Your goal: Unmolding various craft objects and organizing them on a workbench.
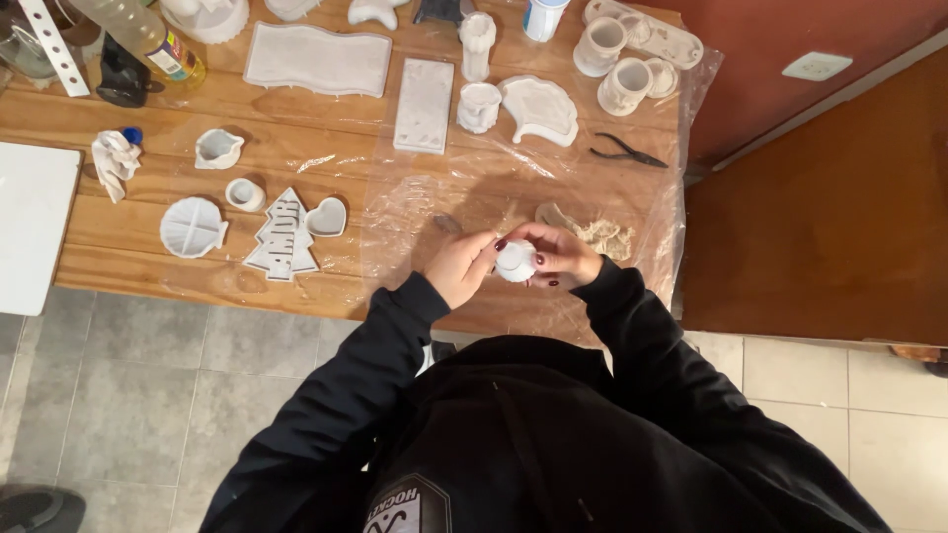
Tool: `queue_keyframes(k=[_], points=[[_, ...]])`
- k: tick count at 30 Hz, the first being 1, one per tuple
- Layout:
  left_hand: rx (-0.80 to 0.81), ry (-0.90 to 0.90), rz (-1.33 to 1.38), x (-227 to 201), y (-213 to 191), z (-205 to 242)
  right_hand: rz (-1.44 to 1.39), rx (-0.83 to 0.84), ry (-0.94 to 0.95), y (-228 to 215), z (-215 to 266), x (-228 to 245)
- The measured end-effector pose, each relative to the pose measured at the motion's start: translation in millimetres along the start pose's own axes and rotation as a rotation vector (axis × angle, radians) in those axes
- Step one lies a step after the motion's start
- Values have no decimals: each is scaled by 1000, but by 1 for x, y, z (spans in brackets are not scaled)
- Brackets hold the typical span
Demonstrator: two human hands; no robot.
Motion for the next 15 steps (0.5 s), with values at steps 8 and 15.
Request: queue_keyframes(k=[8,15], points=[[-176,3,7,7,3,5,-234,-100,-49,25,-10,19],[-374,-168,149,49,15,21,-298,-34,-211,18,-10,6]])
Point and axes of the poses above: each hand's wrist, its own z-axis away from the middle knuckle, its own y-axis out of the palm, x = y × z, the point moved 9 cm from there along -z, towards the middle knuckle, and after that the axes turned 3 degrees about y, right-handed, at the moved point
